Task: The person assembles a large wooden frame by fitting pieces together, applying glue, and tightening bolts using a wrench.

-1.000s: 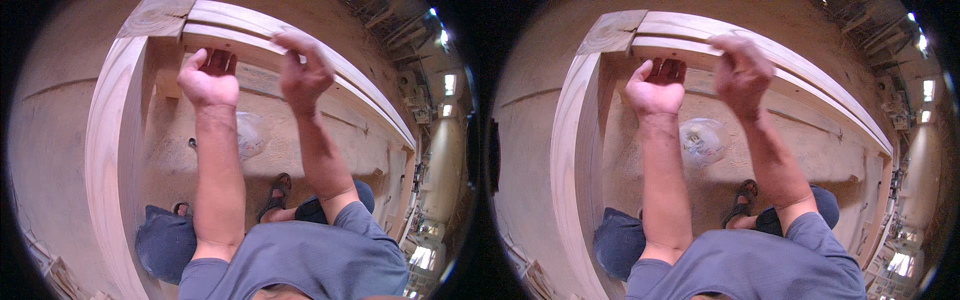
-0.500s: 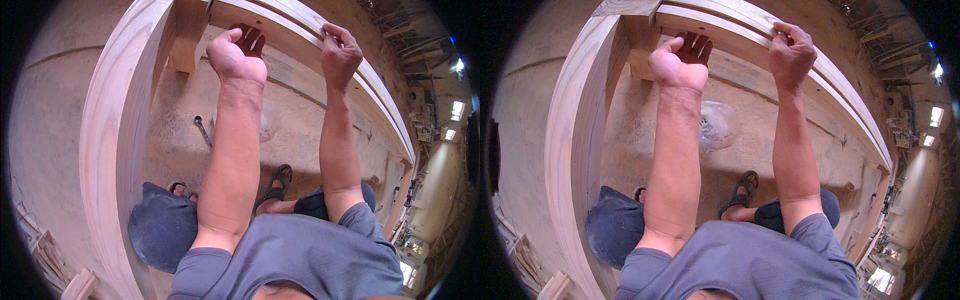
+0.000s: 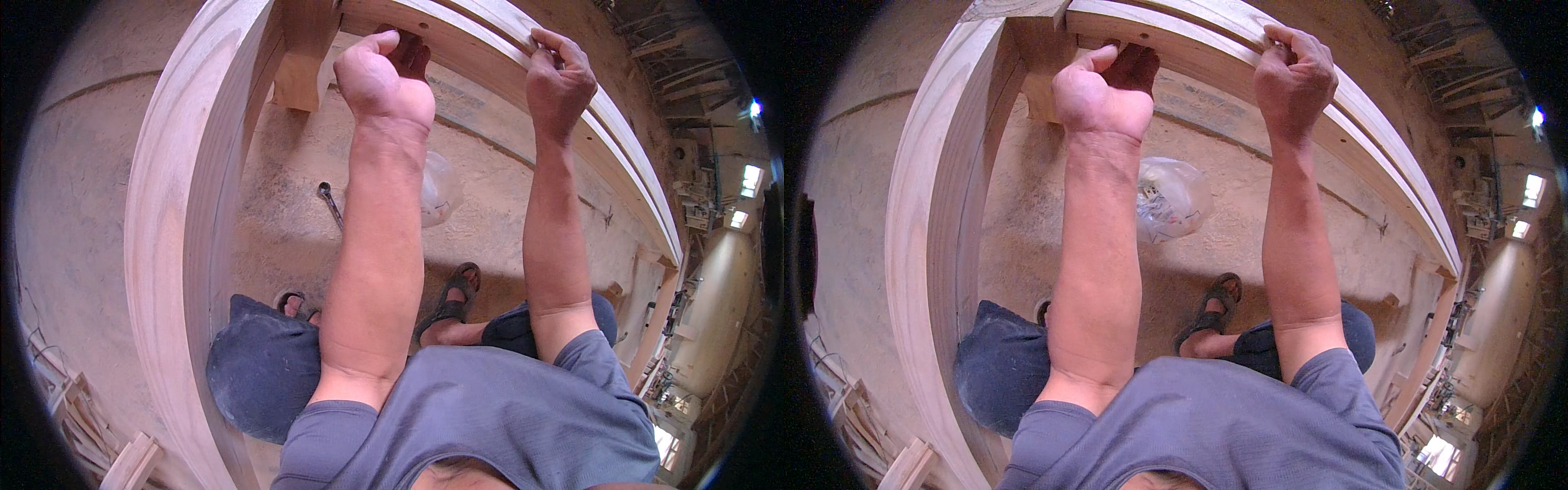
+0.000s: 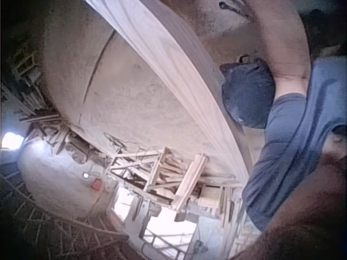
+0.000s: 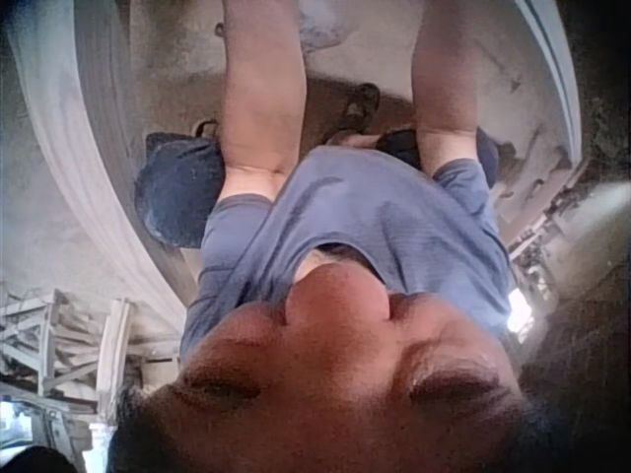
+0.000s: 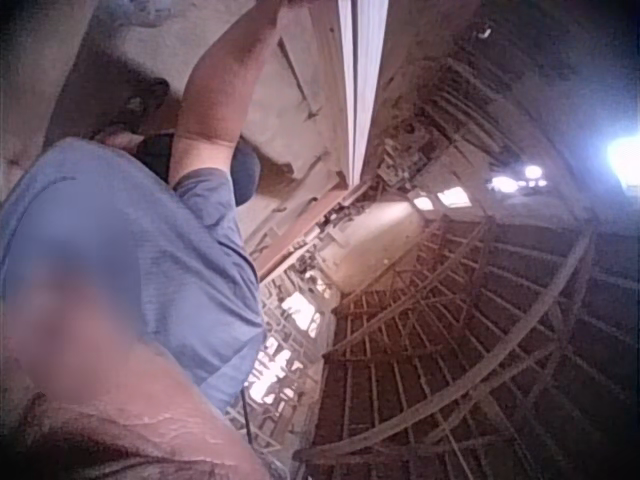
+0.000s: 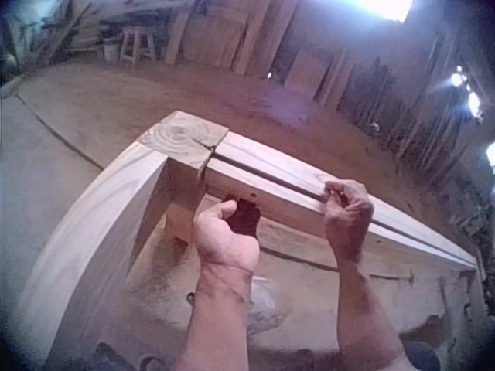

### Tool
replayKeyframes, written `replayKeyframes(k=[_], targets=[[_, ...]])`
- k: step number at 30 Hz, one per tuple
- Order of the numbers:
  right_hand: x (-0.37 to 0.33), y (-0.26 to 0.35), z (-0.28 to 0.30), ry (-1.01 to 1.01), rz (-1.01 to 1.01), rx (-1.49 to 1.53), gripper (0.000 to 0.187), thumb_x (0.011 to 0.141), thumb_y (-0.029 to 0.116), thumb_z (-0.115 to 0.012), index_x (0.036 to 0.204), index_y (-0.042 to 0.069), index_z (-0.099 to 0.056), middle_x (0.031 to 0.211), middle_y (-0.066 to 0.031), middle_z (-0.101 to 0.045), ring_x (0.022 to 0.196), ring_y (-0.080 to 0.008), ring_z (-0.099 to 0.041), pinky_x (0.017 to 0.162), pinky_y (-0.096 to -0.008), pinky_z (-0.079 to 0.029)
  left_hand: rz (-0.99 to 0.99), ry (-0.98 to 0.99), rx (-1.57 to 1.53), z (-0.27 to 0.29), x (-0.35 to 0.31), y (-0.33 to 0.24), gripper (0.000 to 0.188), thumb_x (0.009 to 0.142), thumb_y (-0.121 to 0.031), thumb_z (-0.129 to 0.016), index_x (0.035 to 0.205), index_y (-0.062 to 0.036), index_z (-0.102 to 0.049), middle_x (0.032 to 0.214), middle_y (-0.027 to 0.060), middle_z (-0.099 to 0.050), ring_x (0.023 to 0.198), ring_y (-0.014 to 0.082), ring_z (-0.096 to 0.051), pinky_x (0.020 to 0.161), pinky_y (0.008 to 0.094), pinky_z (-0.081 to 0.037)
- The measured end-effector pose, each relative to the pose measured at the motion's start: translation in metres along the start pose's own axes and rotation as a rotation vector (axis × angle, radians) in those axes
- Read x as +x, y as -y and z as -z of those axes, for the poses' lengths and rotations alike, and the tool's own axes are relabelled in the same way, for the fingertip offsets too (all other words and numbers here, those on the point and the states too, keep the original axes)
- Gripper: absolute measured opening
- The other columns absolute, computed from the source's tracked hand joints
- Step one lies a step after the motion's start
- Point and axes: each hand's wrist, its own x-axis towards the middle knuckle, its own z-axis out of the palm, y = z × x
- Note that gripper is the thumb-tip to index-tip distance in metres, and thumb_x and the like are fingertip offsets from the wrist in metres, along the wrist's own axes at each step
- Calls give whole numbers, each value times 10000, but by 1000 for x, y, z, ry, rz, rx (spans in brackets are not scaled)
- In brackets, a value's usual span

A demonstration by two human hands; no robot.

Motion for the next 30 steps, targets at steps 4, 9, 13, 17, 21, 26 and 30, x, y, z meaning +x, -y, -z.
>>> replayKeyframes(k=[4, 9, 13, 17, 21, 26, 30], targets=[[-1, -1, 1, -2, 1, 1, 158, 805, 38, -643, 876, 84, -776, 872, -84, -741, 839, -232, -676, 783, -333, -522, 22, -62, 33, 1, -4, -2, 249, 815, -64, -464, 1046, -33, -552, 977, 105, -635, 857, 263, -586, 833, 402, -453], [0, -2, 0, 1, 10, -18, 162, 808, 40, -638, 875, 88, -778, 866, -82, -740, 834, -237, -675, 782, -341, -520, 36, -4, 45, 2, -2, -5, 309, 817, -78, -455, 1105, -28, -557, 1006, 119, -659, 901, 275, -614, 865, 421, -443], [-1, -1, 0, -5, 18, -16, 164, 807, 42, -636, 871, 93, -778, 865, -78, -739, 831, -236, -675, 778, -343, -519, 43, 7, 11, 2, -5, -5, 347, 801, -53, -466, 1134, -34, -561, 1016, 113, -653, 905, 281, -621, 864, 422, -456], [-1, -3, 0, -23, 8, -7, 165, 804, 39, -637, 869, 92, -778, 866, -80, -739, 830, -231, -674, 773, -339, -518, 42, -92, 6, 6, -1, 1, 344, 794, -38, -464, 1123, -34, -567, 1024, 102, -647, 896, 282, -622, 849, 423, -471], [-1, 3, 0, -2, -5, -16, 168, 806, 38, -631, 866, 91, -778, 867, -82, -739, 830, -230, -673, 769, -335, -518, 40, -33, -5, 2, 2, -1, 361, 779, -28, -461, 1127, -28, -556, 1019, 107, -639, 873, 278, -623, 829, 418, -483], [-2, -3, 1, -4, 0, -20, 185, 800, 24, -611, 862, 87, -774, 872, -82, -739, 828, -232, -671, 770, -336, -517, -29, -100, 47, 2, -3, 2, 343, 797, -36, -435, 1111, -5, -572, 1060, 156, -636, 943, 333, -622, 884, 479, -506], [0, 3, 2, 13, -5, -25, 197, 798, 7, -597, 861, 79, -768, 868, -84, -737, 835, -235, -671, 774, -338, -518, 26, -93, -34, -2, 0, -1, 340, 774, -29, -445, 1090, -13, -567, 1035, 136, -631, 910, 310, -617, 855, 452, -494]])
